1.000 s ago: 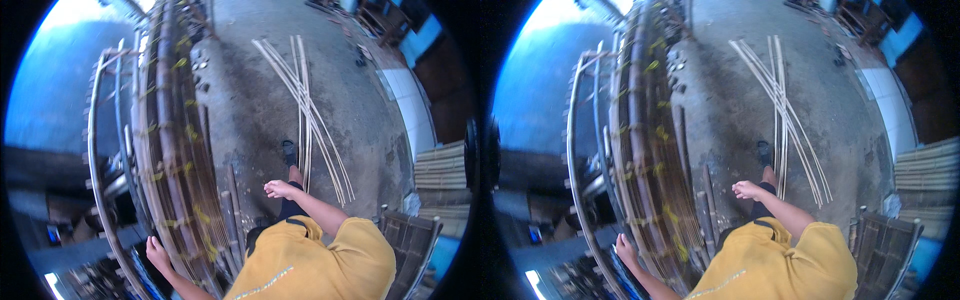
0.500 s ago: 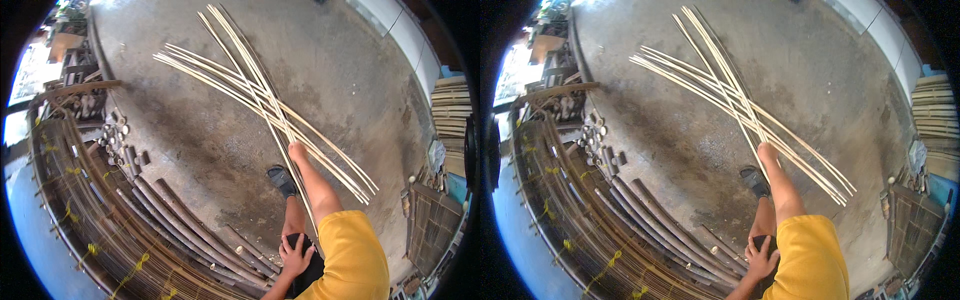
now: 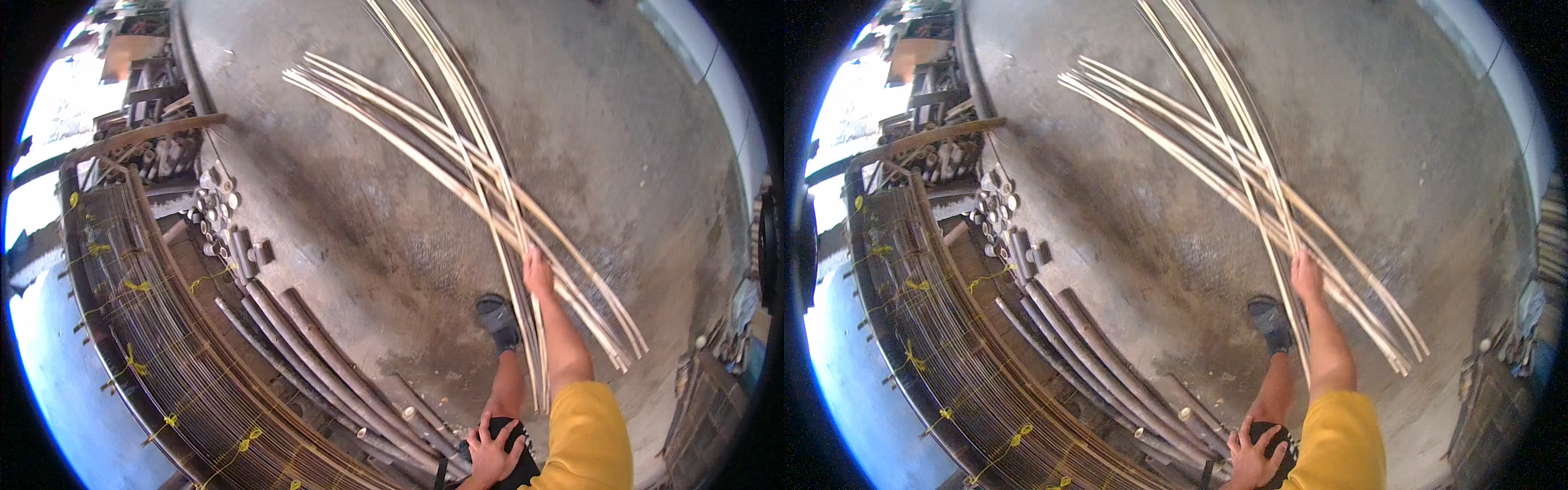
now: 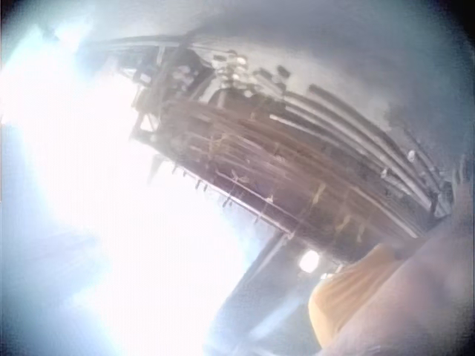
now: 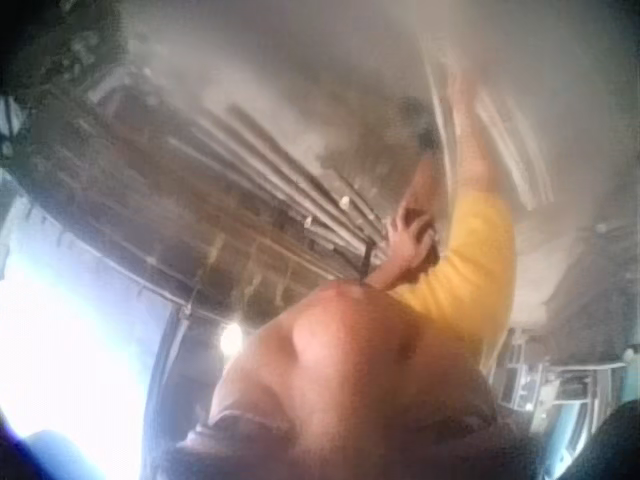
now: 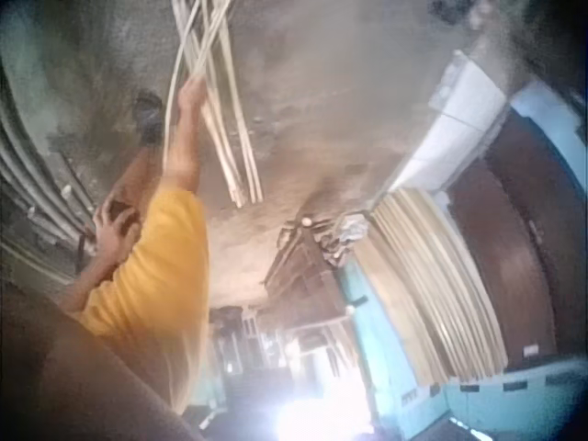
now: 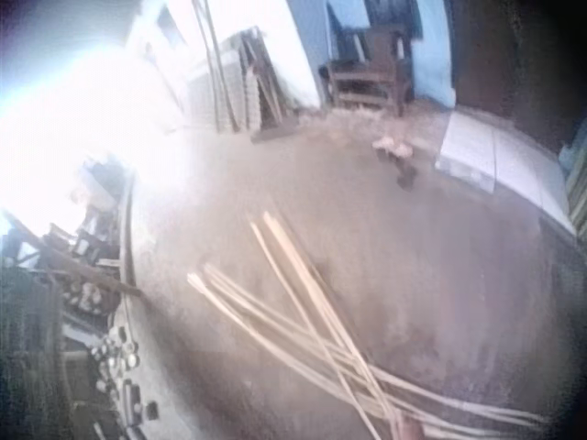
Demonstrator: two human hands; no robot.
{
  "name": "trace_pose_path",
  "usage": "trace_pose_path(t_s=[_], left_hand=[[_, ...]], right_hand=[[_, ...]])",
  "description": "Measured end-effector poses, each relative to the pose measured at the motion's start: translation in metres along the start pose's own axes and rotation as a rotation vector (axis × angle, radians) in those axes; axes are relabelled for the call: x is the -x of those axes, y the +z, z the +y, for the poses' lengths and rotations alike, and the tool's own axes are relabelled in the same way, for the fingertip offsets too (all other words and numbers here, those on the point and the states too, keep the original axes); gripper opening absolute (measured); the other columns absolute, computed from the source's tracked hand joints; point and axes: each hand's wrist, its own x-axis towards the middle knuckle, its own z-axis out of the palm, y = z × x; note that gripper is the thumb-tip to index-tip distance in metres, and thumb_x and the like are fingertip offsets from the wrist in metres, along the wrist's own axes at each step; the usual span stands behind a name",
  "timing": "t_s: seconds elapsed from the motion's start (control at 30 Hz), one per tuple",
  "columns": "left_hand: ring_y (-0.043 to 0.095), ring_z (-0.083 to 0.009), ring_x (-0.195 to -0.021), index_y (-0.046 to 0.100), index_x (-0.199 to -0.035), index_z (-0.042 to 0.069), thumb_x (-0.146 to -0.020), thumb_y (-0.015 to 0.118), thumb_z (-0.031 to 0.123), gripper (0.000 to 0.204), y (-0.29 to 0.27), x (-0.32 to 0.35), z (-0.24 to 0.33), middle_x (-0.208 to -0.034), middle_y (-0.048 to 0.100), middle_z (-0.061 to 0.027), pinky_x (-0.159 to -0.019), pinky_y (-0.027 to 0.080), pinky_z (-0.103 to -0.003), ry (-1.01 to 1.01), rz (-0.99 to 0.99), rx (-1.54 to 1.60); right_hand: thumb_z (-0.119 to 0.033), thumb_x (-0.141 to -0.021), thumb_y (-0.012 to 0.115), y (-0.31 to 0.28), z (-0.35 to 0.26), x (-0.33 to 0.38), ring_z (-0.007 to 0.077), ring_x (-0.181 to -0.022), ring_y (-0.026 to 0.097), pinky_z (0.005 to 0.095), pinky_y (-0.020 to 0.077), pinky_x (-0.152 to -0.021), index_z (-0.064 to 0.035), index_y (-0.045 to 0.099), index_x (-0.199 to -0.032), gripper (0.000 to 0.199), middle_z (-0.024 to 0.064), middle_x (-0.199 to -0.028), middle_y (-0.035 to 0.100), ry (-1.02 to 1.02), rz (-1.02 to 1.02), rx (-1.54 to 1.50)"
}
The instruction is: The person walks through a workshop and repeatedly ties thin bamboo rods to a larger bamboo frame using yellow string. They pick up rods from the floor, wrap the string around the rods and frame, and secure them in place.
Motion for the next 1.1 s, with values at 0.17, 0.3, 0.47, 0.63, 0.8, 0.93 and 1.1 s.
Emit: trace_pose_path(t_s=[0.17,0.3,0.47,0.63,0.8,0.93,1.1], left_hand=[[0.041,-0.0484,-0.129,0.064,-0.129,0.029,-0.093,0.060,0.050,0.042,0.028,0.028,-0.045,-0.153,0.036,-0.0180,-0.107,0.036,-0.056,0.111,-0.022,0.240],[0.058,-0.0394,-0.120,0.063,-0.128,0.007,-0.097,0.056,0.041,0.047,-0.010,0.057,-0.081,-0.122,0.065,-0.0234,-0.103,0.045,-0.044,-0.020,-0.097,0.575],[0.057,-0.0409,-0.120,0.061,-0.126,0.001,-0.098,0.057,0.030,0.041,-0.176,0.109,-0.099,-0.122,0.064,-0.0241,-0.104,0.043,-0.045,0.123,0.509,0.600],[0.047,-0.0403,-0.132,0.049,-0.138,-0.001,-0.100,0.056,0.022,0.045,-0.349,0.182,-0.136,-0.138,0.051,-0.0252,-0.112,0.036,-0.044,0.132,1.211,0.639],[0.061,-0.0370,-0.112,0.056,-0.129,0.001,-0.102,0.052,0.020,0.034,-0.404,0.312,-0.194,-0.121,0.063,-0.0231,-0.097,0.046,-0.040,-0.115,1.428,0.833],[0.069,-0.0354,-0.082,0.070,-0.094,-0.001,-0.099,0.057,0.024,0.028,-0.389,0.408,-0.244,-0.087,0.069,-0.0182,-0.072,0.052,-0.041,-0.548,1.612,0.862],[0.060,-0.0395,-0.064,0.065,-0.080,0.000,-0.097,0.061,0.034,0.038,-0.331,0.490,-0.316,-0.069,0.060,-0.0206,-0.058,0.044,-0.045,-0.891,1.446,0.621]], right_hand=[[-0.038,-0.093,0.065,-0.132,-0.154,0.069,0.0304,-0.070,0.071,0.0423,0.0538,-0.062,-0.0101,0.061,-0.103,0.030,0.0106,-0.077,0.070,-0.079,0.186,-0.336],[-0.031,-0.096,0.065,-0.257,-0.295,0.105,0.0293,-0.065,0.067,0.0387,0.0508,-0.059,-0.0050,0.059,-0.102,0.027,0.0111,-0.071,0.065,-0.274,0.269,-0.431],[-0.025,-0.105,0.050,-0.342,-0.526,0.133,0.0272,-0.063,0.064,0.0364,0.0475,-0.055,-0.0023,0.057,-0.105,0.024,0.0128,-0.073,0.061,-0.719,0.362,-0.595],[-0.031,-0.109,0.041,-0.342,-0.776,0.249,0.0027,-0.054,0.034,0.0199,0.0302,-0.045,-0.0139,0.047,-0.096,0.023,-0.0072,-0.069,0.037,-0.673,-0.646,-1.328],[-0.044,-0.105,0.046,-0.320,-0.903,0.422,0.0045,-0.050,0.032,0.0228,0.0277,-0.042,-0.0191,0.048,-0.093,0.028,-0.0069,-0.065,0.035,-0.323,-1.258,-1.452],[-0.040,-0.107,0.043,-0.238,-0.907,0.506,0.0143,-0.054,0.050,0.0306,0.0472,-0.049,-0.0142,0.047,-0.099,0.027,0.0011,-0.068,0.049,-0.303,-1.366,-1.418],[-0.036,-0.106,0.045,-0.184,-0.872,0.540,0.0199,-0.095,0.067,0.0354,0.0568,-0.083,-0.0107,0.054,-0.123,0.032,0.0096,-0.111,0.066,-0.354,-1.763,-0.436]])
